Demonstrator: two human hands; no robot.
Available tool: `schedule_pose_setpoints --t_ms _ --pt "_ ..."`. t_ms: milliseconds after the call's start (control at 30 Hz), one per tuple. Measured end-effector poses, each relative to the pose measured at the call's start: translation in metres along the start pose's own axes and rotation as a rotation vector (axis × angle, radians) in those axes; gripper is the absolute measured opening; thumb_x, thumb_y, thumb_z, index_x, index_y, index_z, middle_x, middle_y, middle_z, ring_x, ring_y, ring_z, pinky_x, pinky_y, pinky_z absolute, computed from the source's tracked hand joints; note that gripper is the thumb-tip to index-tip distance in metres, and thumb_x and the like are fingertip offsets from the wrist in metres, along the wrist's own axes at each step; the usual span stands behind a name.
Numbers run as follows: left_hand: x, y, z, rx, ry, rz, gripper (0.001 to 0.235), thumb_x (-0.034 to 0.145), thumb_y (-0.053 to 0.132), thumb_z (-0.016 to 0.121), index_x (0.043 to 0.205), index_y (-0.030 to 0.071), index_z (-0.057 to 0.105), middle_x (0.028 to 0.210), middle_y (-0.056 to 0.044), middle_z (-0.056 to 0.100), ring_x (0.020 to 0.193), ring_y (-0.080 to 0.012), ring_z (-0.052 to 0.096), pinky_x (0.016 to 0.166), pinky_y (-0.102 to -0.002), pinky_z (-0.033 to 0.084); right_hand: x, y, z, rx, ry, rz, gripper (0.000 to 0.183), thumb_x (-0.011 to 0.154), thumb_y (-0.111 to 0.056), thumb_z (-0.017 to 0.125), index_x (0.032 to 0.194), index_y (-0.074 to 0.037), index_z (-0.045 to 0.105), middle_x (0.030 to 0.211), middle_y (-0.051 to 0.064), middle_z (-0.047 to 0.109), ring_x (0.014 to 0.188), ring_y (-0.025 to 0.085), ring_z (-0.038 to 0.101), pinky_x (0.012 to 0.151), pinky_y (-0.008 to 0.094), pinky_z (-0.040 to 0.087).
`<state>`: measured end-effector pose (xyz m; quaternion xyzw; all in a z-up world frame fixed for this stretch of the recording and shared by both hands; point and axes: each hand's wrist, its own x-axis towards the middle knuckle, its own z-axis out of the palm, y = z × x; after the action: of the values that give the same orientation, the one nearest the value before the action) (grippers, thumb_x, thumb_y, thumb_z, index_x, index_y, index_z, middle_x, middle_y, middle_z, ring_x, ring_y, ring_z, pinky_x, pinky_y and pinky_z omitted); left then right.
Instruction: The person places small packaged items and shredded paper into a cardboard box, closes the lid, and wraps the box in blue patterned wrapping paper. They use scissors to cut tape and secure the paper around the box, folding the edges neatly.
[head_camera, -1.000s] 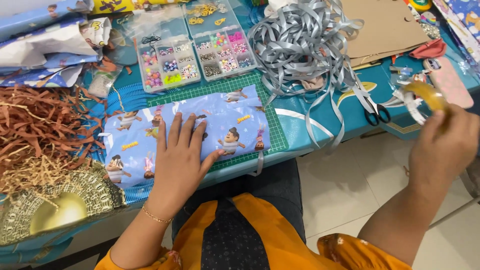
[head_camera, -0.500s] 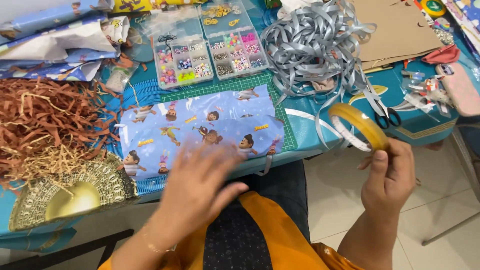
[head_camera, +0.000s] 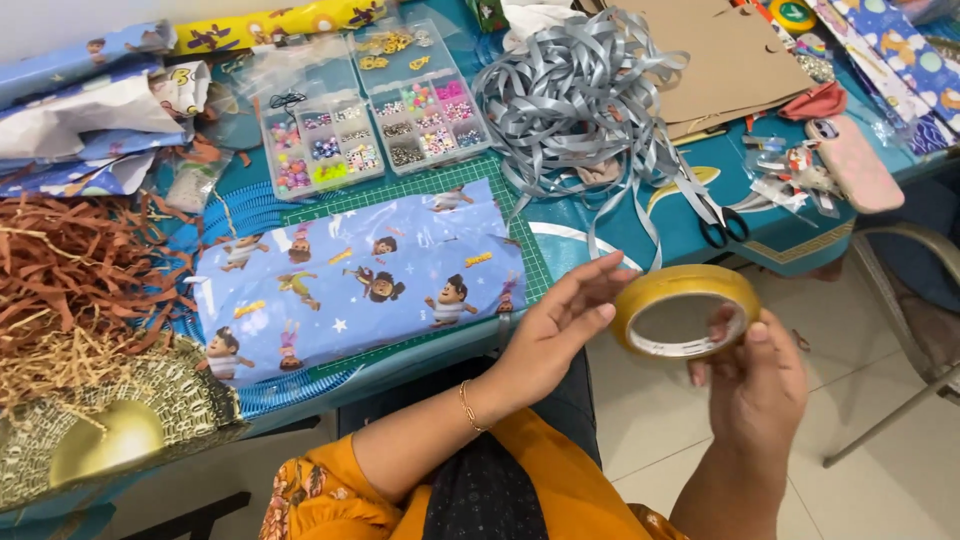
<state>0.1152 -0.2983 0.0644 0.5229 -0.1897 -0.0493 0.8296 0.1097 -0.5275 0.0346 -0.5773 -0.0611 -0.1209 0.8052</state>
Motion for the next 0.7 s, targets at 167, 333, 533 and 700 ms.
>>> schedule_pose_setpoints --t_ms 167,333,533,700 --pt "0.007 -0.01 -0.001 -0.056 0.149 -0.01 0.032 0.102 0.023 0.067 0.13 0.008 0.066 0.121 -0.005 0.063 0.121 -0.0173 0.062 0.107 -0.033 0.052 0.007 0.026 -0.001 0.105 -0.125 0.138 0.029 0.111 -0.027 0.047 0.117 -0.002 0.059 0.09 0.005 0.055 0.062 0.008 0.042 0.044 0.022 0.045" --pt "0.014 -0.009 0.0 -0.103 0.247 -0.131 0.024 0.099 0.023 0.073 0.116 0.006 0.073 0.102 -0.004 0.067 0.105 -0.0096 0.063 0.095 -0.029 0.054 0.007 0.039 0.001 0.258 -0.045 0.264 0.03 0.107 -0.021 0.047 0.126 -0.001 0.058 0.089 0.008 0.052 0.065 0.008 0.034 0.041 0.022 0.043" --pt "0.021 0.011 0.017 0.524 0.237 0.52 0.012 0.102 0.021 0.068 0.1 0.01 0.073 0.105 -0.005 0.067 0.122 -0.0326 0.063 0.112 -0.055 0.045 0.008 0.065 0.005 -0.055 -0.08 0.104 0.045 0.106 -0.013 0.051 0.149 -0.008 0.041 0.075 0.017 0.058 0.047 0.012 0.04 0.036 0.022 0.036" --pt "0.028 0.019 0.029 0.87 0.112 0.835 0.006 0.097 0.019 0.074 0.102 0.017 0.075 0.115 0.005 0.073 0.112 -0.0206 0.074 0.109 -0.048 0.055 0.047 0.125 -0.025 0.156 -0.162 0.219 0.021 0.1 -0.004 0.052 0.118 0.005 0.06 0.061 0.022 0.059 0.031 0.014 0.042 0.022 0.025 0.034"
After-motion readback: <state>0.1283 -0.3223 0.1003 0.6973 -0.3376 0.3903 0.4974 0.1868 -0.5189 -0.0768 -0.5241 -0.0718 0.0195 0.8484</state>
